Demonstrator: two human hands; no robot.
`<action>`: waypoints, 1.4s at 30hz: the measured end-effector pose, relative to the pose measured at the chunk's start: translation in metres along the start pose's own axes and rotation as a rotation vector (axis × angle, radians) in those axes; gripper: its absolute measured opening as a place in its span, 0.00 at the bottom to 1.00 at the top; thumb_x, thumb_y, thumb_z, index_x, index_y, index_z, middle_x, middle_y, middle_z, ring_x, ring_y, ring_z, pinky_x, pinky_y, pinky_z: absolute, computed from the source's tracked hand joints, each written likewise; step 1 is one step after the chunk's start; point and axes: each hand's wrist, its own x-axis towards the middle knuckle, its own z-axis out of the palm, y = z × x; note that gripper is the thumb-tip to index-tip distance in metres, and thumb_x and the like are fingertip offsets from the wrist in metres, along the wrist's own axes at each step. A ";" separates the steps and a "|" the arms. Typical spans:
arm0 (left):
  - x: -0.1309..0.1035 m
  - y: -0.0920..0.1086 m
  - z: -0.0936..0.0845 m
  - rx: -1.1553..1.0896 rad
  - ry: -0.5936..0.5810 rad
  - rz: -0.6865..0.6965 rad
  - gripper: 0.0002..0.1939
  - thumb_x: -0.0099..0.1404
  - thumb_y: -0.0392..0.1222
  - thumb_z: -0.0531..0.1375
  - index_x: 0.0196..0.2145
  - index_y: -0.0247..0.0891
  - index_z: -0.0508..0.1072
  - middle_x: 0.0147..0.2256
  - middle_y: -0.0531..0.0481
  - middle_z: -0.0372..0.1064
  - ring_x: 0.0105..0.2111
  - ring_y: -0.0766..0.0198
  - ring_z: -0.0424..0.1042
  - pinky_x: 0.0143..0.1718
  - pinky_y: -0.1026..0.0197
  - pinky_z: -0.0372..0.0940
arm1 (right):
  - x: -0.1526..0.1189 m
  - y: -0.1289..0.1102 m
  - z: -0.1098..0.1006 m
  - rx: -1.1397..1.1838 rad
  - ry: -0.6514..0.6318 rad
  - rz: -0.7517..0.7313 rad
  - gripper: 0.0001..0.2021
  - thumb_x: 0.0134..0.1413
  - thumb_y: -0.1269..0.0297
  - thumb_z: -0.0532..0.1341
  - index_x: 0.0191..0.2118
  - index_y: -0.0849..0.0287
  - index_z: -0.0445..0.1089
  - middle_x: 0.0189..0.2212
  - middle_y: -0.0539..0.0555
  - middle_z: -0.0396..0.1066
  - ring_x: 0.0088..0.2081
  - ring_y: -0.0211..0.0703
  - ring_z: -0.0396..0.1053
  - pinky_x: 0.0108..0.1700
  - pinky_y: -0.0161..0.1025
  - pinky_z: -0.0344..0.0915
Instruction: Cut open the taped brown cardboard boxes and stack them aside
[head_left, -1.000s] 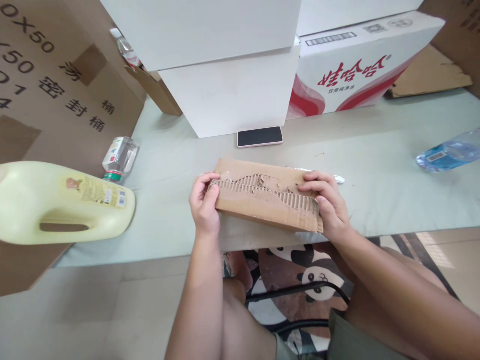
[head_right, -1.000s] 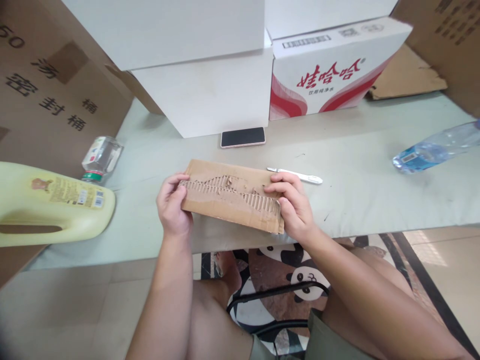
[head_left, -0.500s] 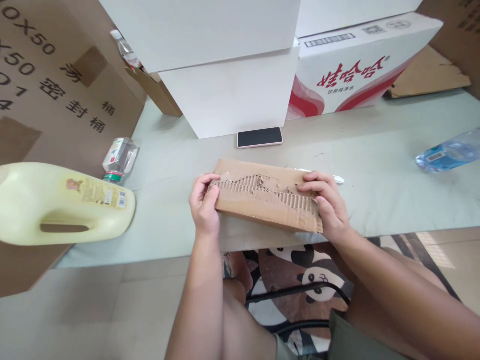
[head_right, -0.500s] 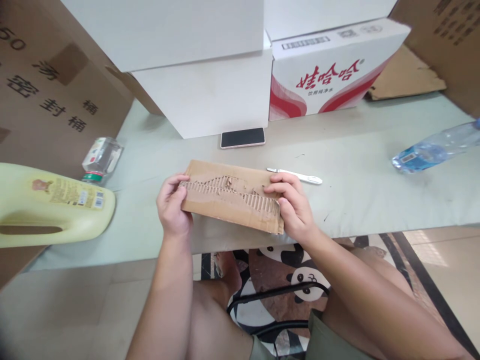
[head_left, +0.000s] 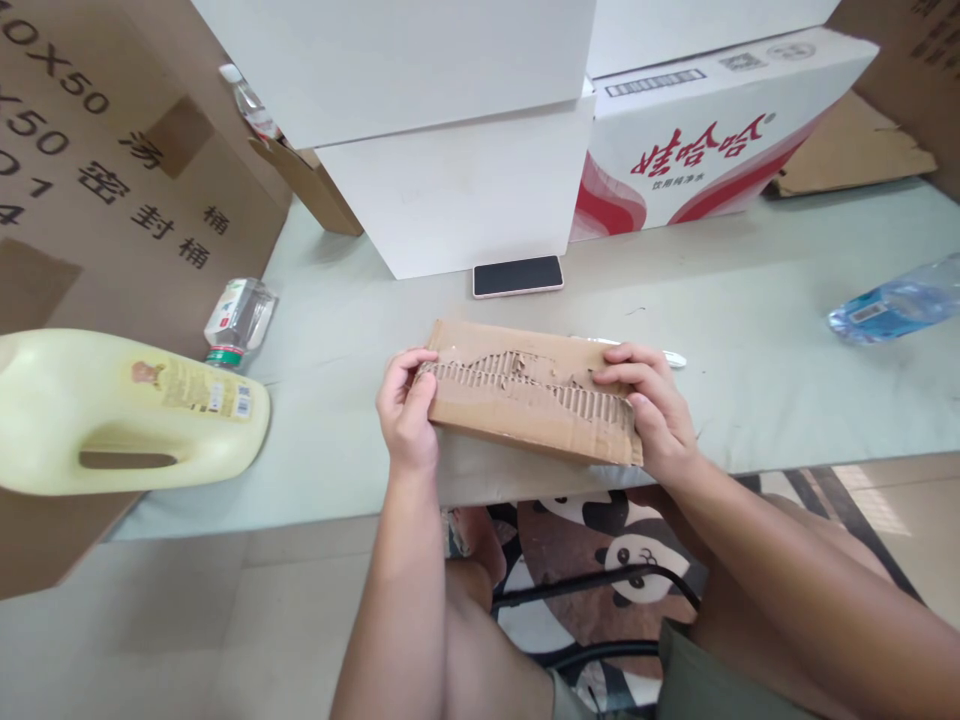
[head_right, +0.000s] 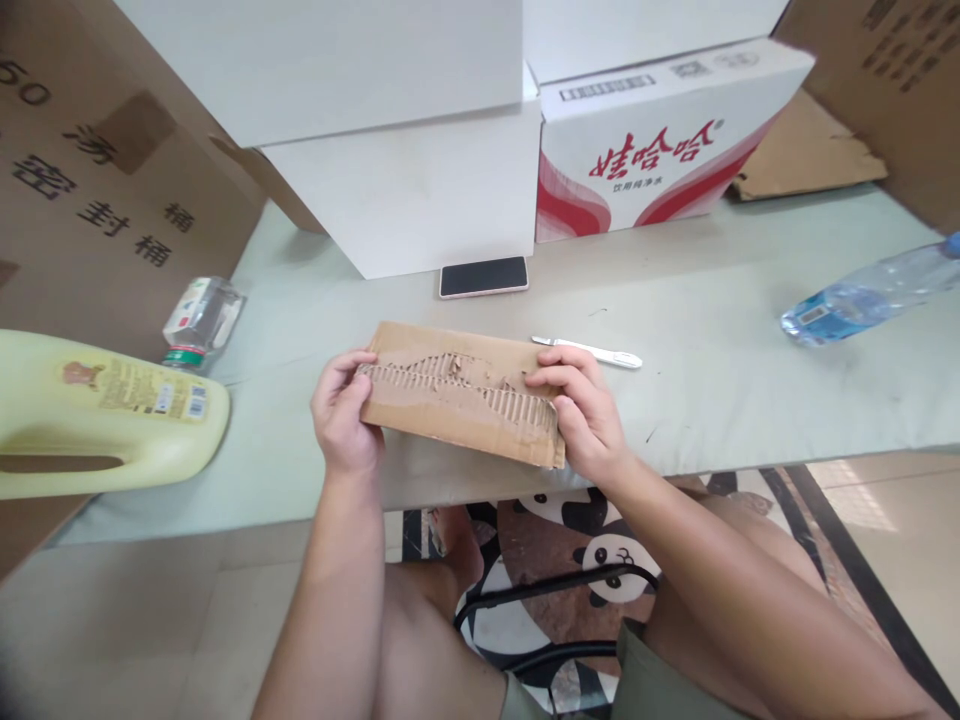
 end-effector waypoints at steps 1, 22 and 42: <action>0.000 0.000 0.000 -0.008 0.002 0.002 0.09 0.58 0.47 0.62 0.35 0.42 0.78 0.39 0.48 0.70 0.44 0.56 0.69 0.48 0.56 0.62 | 0.000 0.000 0.000 0.000 -0.001 -0.002 0.14 0.67 0.61 0.51 0.45 0.52 0.74 0.48 0.56 0.67 0.52 0.52 0.68 0.57 0.54 0.65; -0.001 0.001 0.000 -0.021 -0.001 0.009 0.09 0.59 0.46 0.62 0.36 0.42 0.78 0.39 0.48 0.70 0.45 0.56 0.69 0.50 0.57 0.60 | 0.000 -0.003 -0.002 -0.014 -0.030 0.020 0.14 0.68 0.61 0.50 0.45 0.52 0.73 0.49 0.57 0.66 0.53 0.52 0.67 0.57 0.52 0.64; 0.003 0.006 0.003 -0.087 0.144 -0.074 0.09 0.51 0.39 0.61 0.31 0.39 0.80 0.35 0.48 0.73 0.39 0.59 0.69 0.42 0.59 0.61 | -0.009 0.008 0.000 0.047 0.061 0.122 0.19 0.68 0.55 0.48 0.61 0.46 0.60 0.62 0.58 0.62 0.64 0.54 0.62 0.61 0.56 0.65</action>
